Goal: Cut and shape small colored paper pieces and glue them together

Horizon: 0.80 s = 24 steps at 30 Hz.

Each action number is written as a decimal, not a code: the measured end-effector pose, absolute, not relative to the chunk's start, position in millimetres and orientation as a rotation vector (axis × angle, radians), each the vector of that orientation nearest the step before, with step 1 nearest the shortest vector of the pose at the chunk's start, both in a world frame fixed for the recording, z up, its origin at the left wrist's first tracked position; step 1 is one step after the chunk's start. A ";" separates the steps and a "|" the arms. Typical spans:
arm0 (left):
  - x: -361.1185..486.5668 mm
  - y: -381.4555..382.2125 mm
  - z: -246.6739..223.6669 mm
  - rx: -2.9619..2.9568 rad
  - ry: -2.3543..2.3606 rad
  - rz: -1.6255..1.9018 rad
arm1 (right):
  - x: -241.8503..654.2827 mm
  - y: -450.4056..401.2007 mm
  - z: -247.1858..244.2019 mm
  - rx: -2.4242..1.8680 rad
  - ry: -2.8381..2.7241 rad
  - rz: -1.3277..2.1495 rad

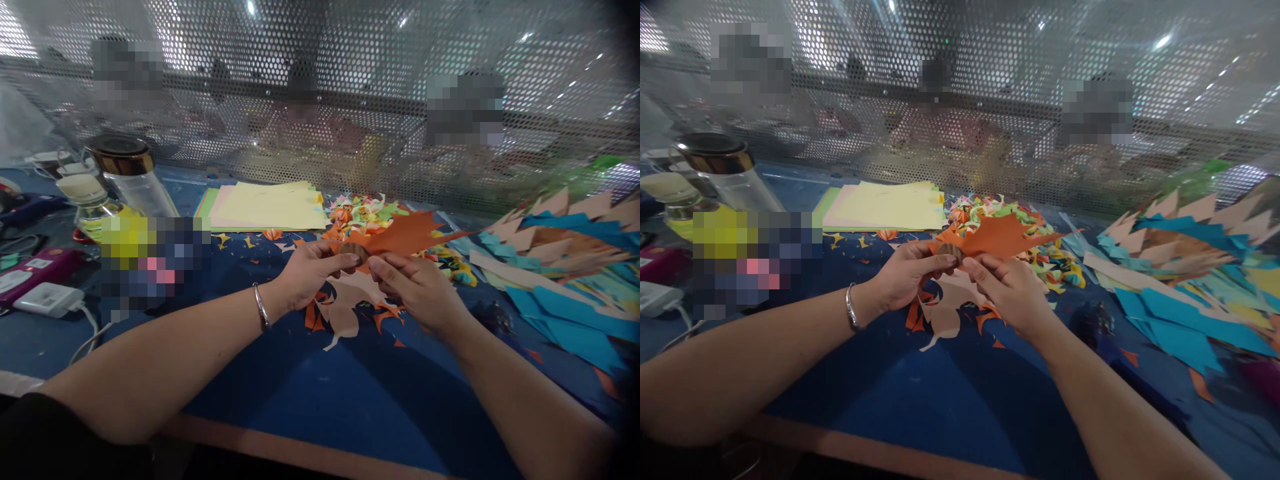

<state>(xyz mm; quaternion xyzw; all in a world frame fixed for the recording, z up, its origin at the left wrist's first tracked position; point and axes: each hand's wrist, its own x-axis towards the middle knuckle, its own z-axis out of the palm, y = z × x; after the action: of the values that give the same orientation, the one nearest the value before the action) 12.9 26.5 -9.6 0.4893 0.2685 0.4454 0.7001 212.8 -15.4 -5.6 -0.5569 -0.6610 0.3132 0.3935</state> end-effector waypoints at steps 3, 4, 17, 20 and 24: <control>13.0 25.7 -9.2 1.123 0.587 1.019 | 213.7 -15.6 -5.8 -1.424 -1.673 0.803; 12.9 25.9 -9.4 1.136 0.585 1.020 | 213.8 -15.7 -5.9 -1.425 -1.670 0.804; 11.3 25.6 -5.9 1.126 0.549 0.995 | 211.0 -15.9 -5.7 -1.421 -1.653 0.792; 10.9 24.9 -5.3 1.120 0.572 0.975 | 210.1 -16.6 -5.8 -1.423 -1.637 0.810; 11.3 25.9 -7.8 1.124 0.598 1.003 | 210.4 -16.3 -5.4 -1.432 -1.630 0.804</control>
<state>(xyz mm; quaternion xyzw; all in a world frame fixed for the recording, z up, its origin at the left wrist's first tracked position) 11.3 25.9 -7.8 0.5024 0.2674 0.4484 0.6892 210.4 -16.3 -5.4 -0.5665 -0.6451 0.3180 0.4023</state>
